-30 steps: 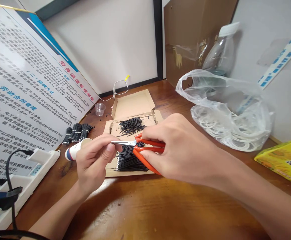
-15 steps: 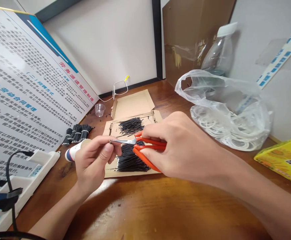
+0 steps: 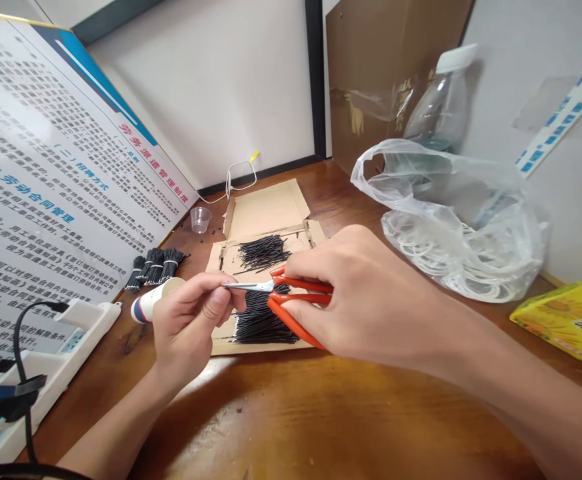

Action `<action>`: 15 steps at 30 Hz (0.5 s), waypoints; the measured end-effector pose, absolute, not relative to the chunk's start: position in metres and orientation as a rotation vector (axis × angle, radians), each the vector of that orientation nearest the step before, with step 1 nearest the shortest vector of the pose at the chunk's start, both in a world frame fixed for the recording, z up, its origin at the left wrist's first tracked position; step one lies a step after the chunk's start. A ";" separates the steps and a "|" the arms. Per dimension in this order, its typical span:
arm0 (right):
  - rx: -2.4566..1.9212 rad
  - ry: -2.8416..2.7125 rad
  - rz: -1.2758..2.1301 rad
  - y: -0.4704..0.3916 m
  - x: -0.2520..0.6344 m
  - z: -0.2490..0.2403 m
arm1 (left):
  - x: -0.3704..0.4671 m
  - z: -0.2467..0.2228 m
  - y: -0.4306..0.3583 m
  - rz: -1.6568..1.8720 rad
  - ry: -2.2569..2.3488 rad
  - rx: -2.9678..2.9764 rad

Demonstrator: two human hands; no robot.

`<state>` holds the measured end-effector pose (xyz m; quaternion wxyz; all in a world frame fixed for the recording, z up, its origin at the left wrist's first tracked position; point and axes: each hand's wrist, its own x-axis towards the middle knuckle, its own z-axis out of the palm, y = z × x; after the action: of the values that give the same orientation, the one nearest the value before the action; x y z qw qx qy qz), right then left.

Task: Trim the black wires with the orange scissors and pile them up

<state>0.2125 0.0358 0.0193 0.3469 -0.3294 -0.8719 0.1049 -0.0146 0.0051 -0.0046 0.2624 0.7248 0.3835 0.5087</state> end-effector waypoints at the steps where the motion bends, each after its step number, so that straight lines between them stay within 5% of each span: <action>1: -0.830 -2.269 0.264 0.036 0.213 0.020 | -0.014 -0.004 0.005 1.373 1.039 1.963; 15: -0.801 -2.255 0.281 0.036 0.214 0.021 | -0.016 -0.006 0.004 1.351 1.028 1.927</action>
<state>0.2138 0.0363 0.0215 0.3580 -0.3103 -0.8739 0.1090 -0.0159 0.0037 -0.0055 0.2831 0.7196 0.3838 0.5047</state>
